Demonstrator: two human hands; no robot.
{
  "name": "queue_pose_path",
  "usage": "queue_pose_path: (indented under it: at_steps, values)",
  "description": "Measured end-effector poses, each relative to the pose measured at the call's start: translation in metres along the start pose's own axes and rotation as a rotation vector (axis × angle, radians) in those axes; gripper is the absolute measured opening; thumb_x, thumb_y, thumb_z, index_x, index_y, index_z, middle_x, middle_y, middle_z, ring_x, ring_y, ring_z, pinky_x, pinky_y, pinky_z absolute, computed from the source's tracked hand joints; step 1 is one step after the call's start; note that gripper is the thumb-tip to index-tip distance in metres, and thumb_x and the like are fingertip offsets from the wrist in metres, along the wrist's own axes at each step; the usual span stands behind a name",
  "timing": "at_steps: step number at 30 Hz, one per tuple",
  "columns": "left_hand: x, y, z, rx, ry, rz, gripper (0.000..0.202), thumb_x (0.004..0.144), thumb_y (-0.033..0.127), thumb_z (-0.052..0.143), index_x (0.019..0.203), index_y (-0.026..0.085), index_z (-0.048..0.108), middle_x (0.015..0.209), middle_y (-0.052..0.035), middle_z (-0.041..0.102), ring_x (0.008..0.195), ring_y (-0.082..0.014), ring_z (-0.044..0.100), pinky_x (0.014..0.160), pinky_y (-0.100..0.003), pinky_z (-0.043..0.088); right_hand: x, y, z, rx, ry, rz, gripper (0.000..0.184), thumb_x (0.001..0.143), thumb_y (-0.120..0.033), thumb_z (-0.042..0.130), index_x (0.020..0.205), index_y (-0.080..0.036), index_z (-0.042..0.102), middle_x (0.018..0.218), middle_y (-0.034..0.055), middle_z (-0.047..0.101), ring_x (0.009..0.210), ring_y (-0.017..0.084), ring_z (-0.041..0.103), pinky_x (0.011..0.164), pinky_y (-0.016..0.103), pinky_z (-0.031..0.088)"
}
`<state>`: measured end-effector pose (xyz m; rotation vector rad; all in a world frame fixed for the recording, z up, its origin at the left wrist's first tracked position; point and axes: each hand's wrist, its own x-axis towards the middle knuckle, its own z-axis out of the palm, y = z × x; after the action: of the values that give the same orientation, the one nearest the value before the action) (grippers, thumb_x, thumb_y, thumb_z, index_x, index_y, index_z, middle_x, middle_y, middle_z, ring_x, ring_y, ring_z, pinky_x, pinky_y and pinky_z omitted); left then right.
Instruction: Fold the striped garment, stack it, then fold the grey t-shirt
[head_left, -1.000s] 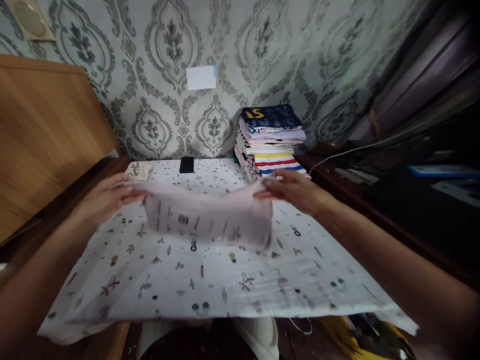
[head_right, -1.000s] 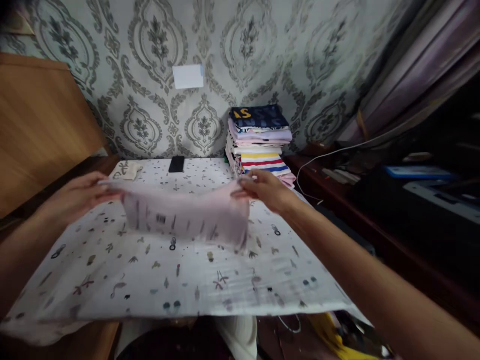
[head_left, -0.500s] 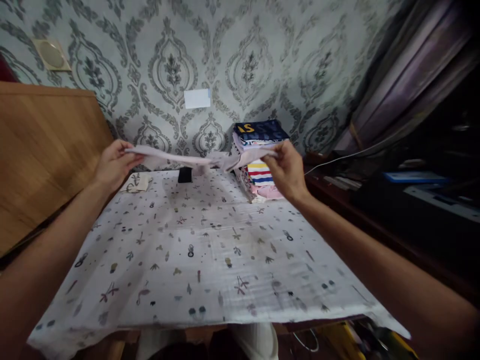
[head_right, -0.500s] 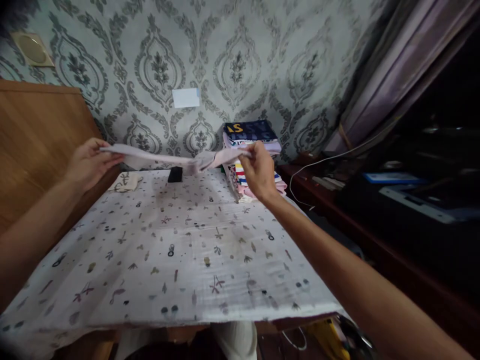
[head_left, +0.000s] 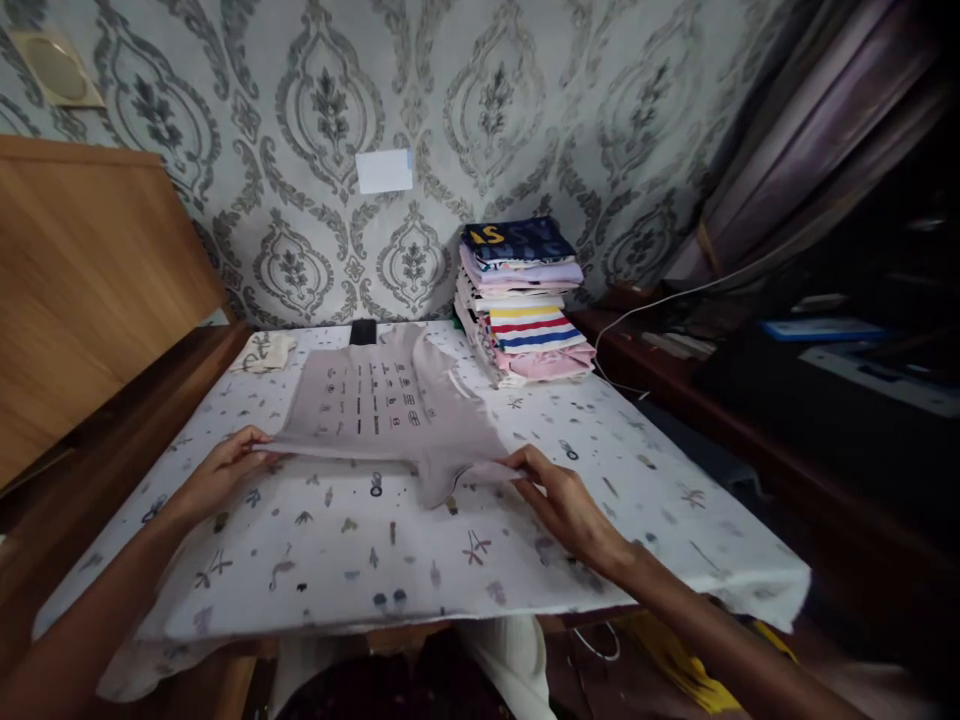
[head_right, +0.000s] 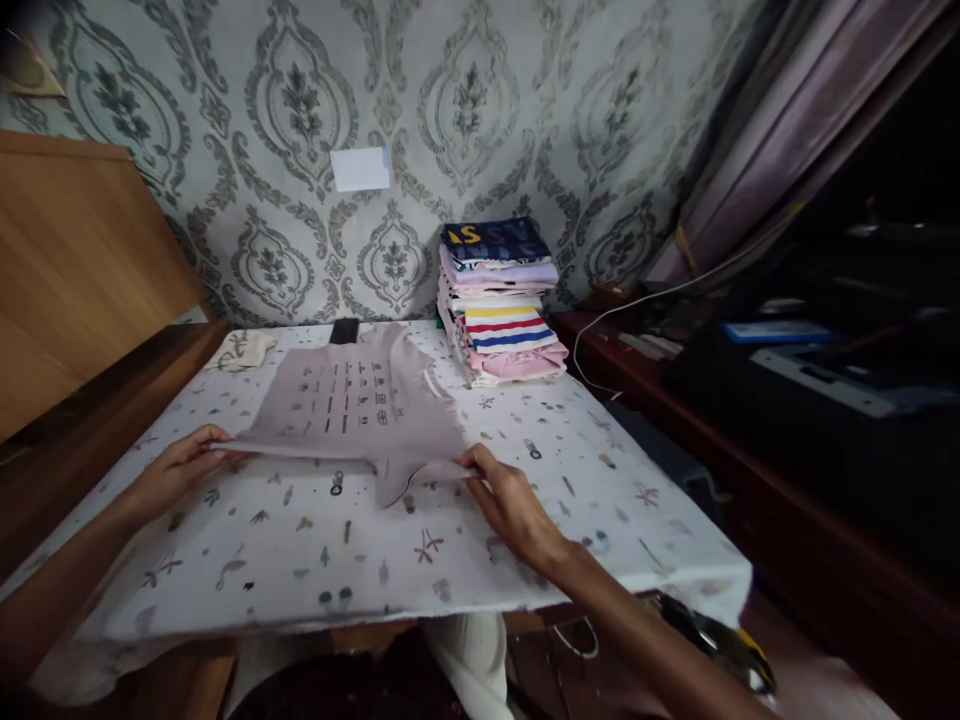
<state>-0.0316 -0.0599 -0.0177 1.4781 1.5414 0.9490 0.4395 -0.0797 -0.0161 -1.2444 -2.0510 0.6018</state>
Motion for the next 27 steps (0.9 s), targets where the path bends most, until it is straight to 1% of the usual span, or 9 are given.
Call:
queue_pose_path:
  at_steps: [5,9,12,14,17,19,22,24,27]
  values:
    - [-0.03,0.015,-0.014,0.171,-0.086,0.02,0.036,0.078,0.058,0.064,0.094,0.027,0.057,0.09,-0.0036,0.071,0.086,-0.0274,0.067,0.074,-0.035,0.053,-0.029,-0.02,-0.004,-0.045,-0.094,0.041,0.011,0.095,-0.029,0.042,0.096,-0.025,0.052,0.079,0.001,0.068,0.068,0.018,0.064,0.067,0.032,0.05]
    - [-0.049,0.015,-0.023,0.247,-0.215,0.021,0.026,0.078,0.053,0.064,0.089,0.029,0.064,0.087,-0.0021,0.069,0.089,-0.028,0.067,0.077,-0.033,0.053,-0.047,-0.029,-0.007,-0.048,-0.305,0.081,0.014,0.096,-0.028,0.042,0.095,-0.024,0.056,0.078,0.0014,0.067,0.067,0.017,0.061,0.064,0.03,0.047]
    - [-0.052,0.014,-0.028,0.311,-0.378,-0.04,0.026,0.08,0.053,0.063,0.092,0.031,0.068,0.088,-0.0018,0.068,0.084,-0.0265,0.068,0.074,-0.032,0.054,-0.043,-0.031,-0.014,0.008,-0.47,0.057,0.014,0.094,-0.034,0.054,0.095,-0.023,0.063,0.08,0.0017,0.069,0.067,0.016,0.061,0.062,0.028,0.046]
    - [-0.045,0.017,-0.028,0.364,-0.438,-0.09,0.031,0.079,0.056,0.063,0.098,0.032,0.069,0.089,-0.0014,0.069,0.072,-0.0245,0.068,0.065,-0.031,0.054,-0.026,-0.031,-0.017,0.071,-0.481,0.063,0.022,0.094,-0.042,0.057,0.101,-0.023,0.066,0.083,0.0022,0.07,0.063,0.014,0.059,0.057,0.026,0.044]
    - [-0.013,0.029,-0.02,0.452,-0.407,-0.08,0.036,0.079,0.06,0.059,0.098,0.03,0.067,0.078,0.0003,0.068,0.057,-0.0225,0.065,0.059,-0.032,0.053,0.025,-0.027,-0.009,0.015,-0.355,0.027,0.029,0.099,-0.04,0.047,0.102,-0.02,0.067,0.083,0.0032,0.071,0.064,0.014,0.061,0.062,0.028,0.048]
    - [0.022,0.037,-0.008,0.543,-0.329,-0.01,0.035,0.082,0.058,0.054,0.093,0.027,0.064,0.074,0.0001,0.067,0.059,-0.0223,0.066,0.065,-0.033,0.055,0.072,-0.018,0.005,-0.181,-0.246,0.019,0.024,0.098,-0.028,0.048,0.108,-0.02,0.068,0.101,0.0062,0.073,0.087,0.018,0.066,0.082,0.031,0.05]
    - [0.086,0.042,0.011,0.793,-0.035,0.006,0.027,0.084,0.04,0.048,0.097,0.023,0.064,0.092,-0.0042,0.073,0.083,-0.0238,0.071,0.078,-0.032,0.055,0.142,0.002,0.027,-0.473,-0.082,0.286,0.032,0.096,-0.018,0.048,0.124,-0.018,0.064,0.13,0.0131,0.064,0.119,0.023,0.059,0.1,0.032,0.044]
    - [0.126,0.039,0.019,0.871,0.11,-0.019,0.033,0.082,0.032,0.049,0.109,0.019,0.063,0.111,-0.0116,0.072,0.105,-0.0287,0.068,0.089,-0.038,0.053,0.176,0.02,0.038,-0.533,-0.023,0.406,0.034,0.096,-0.018,0.044,0.124,-0.01,0.063,0.133,0.0215,0.06,0.126,0.03,0.055,0.102,0.04,0.042]
    - [0.174,0.026,0.023,0.923,0.252,-0.075,0.043,0.085,0.03,0.049,0.123,0.012,0.058,0.132,-0.0223,0.062,0.125,-0.0352,0.058,0.097,-0.045,0.049,0.203,0.045,0.046,-0.576,0.031,0.511,0.037,0.095,-0.027,0.051,0.122,-0.005,0.062,0.135,0.0274,0.057,0.129,0.036,0.051,0.103,0.048,0.039]
